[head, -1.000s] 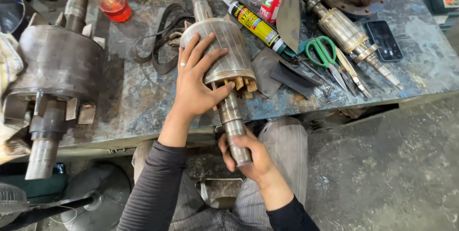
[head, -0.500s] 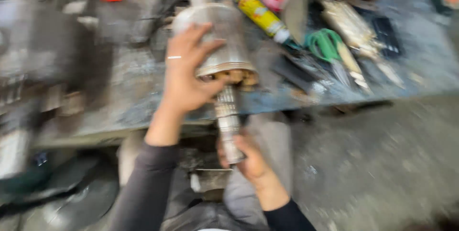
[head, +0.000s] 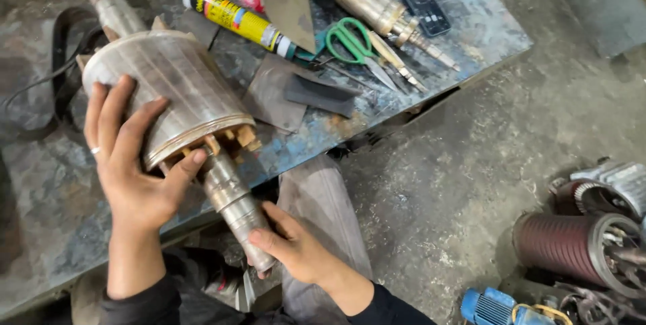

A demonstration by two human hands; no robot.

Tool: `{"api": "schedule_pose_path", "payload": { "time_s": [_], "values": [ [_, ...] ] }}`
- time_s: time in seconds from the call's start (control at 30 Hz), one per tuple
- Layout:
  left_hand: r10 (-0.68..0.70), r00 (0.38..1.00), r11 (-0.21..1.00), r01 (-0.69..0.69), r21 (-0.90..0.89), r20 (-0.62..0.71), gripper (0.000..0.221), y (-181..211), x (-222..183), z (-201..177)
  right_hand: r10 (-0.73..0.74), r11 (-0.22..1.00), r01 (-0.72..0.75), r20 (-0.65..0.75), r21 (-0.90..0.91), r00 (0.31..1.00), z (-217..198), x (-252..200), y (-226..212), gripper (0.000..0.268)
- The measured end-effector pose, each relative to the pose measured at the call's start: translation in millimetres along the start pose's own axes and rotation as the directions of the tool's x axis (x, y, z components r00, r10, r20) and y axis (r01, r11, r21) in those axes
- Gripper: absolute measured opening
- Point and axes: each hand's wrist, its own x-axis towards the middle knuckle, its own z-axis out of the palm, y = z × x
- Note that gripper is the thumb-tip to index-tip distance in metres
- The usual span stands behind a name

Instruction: Sanding a motor shaft with sandpaper and cleaning it with a cloth and liquid on a workbench.

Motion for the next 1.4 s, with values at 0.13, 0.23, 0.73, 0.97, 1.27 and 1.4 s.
{"api": "schedule_pose_path", "payload": {
  "time_s": [0.13, 0.23, 0.73, 0.97, 1.27, 1.4],
  "values": [
    [-0.019, 0.999, 1.000, 0.020, 0.016, -0.030, 0.065, 1, -4, -3, -0.085, 0.994, 0.073, 0.163, 0.079, 0.983, -2, 5, 12, 0.064],
    [-0.072, 0.996, 0.997, 0.074, 0.025, -0.047, 0.069, -1, -10, -6, -0.079, 0.996, 0.074, 0.127, 0.042, 0.989, 5, 5, 10, 0.061],
    [-0.334, 0.940, 0.937, 0.323, -0.135, -0.066, 0.059, -7, -67, -81, 0.200, 0.975, -0.180, 0.152, -0.133, 0.968, 75, 17, 8, 0.083],
    [-0.381, 0.915, 0.922, 0.366, -0.125, -0.135, 0.059, 19, -71, -108, 0.264, 0.910, -0.205, 0.123, -0.361, 0.957, 95, 21, 7, 0.102],
    [-0.342, 0.936, 0.924, 0.352, 0.150, -0.090, 0.060, 20, -59, -88, -0.519, 0.487, 0.215, -0.082, -0.847, 0.851, 10, 113, -89, 0.036],
    [-0.334, 0.938, 0.929, 0.345, 0.138, -0.094, 0.058, 21, -62, -89, -0.700, 0.013, 0.236, 0.160, -0.972, 0.697, -3, 225, -110, 0.037]
  ]
}}
